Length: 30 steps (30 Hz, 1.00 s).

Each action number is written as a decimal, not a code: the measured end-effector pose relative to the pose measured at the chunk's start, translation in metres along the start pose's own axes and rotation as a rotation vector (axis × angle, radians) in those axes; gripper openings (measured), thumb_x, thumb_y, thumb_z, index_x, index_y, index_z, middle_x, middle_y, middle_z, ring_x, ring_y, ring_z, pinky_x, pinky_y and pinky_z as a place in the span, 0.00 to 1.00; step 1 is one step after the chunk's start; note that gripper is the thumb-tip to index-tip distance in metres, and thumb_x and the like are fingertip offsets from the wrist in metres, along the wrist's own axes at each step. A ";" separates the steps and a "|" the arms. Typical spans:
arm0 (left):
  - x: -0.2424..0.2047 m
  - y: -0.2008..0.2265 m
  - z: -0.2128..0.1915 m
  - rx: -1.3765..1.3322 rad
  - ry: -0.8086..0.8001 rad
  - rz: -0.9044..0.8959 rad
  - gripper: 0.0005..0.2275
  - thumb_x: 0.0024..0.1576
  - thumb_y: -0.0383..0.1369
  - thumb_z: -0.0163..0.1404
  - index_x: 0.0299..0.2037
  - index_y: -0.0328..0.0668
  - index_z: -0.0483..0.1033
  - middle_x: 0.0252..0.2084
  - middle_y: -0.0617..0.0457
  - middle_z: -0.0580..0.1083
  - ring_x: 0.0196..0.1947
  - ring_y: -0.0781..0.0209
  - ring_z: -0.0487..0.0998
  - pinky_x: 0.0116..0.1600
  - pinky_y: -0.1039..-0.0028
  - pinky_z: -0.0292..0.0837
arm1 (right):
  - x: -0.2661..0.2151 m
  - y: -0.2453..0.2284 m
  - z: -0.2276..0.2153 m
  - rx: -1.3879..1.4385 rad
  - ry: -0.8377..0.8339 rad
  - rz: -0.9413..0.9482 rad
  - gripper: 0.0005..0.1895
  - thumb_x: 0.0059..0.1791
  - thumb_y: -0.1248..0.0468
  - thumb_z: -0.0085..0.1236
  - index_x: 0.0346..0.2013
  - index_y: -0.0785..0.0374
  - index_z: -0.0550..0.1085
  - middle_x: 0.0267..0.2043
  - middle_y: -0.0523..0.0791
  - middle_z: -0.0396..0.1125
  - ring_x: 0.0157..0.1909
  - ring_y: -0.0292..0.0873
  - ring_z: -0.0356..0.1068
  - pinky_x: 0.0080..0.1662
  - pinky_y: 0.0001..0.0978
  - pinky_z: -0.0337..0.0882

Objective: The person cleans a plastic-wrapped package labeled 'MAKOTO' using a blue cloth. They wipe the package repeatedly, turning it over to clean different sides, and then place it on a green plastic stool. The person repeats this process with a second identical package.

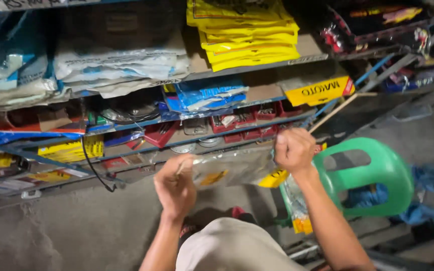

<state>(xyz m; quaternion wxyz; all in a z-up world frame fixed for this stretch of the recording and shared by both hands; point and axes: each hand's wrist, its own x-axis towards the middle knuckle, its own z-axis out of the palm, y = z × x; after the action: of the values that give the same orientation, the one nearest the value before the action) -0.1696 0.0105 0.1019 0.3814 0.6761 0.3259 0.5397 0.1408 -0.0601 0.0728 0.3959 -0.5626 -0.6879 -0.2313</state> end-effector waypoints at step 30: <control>-0.010 0.009 -0.066 0.040 0.078 -0.030 0.08 0.61 0.26 0.48 0.36 0.44 0.82 0.31 0.48 0.79 0.31 0.43 0.81 0.43 0.62 0.76 | 0.075 -0.160 0.086 0.230 -0.079 -0.073 0.25 0.57 0.41 0.40 0.29 0.55 0.71 0.26 0.44 0.65 0.34 0.49 0.72 0.48 0.46 0.72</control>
<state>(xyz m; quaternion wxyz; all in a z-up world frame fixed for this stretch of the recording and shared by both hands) -0.2362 0.0086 0.1137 0.3629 0.6570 0.3613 0.5534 -0.0411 0.0080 0.1033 0.4219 -0.4968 -0.7448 -0.1428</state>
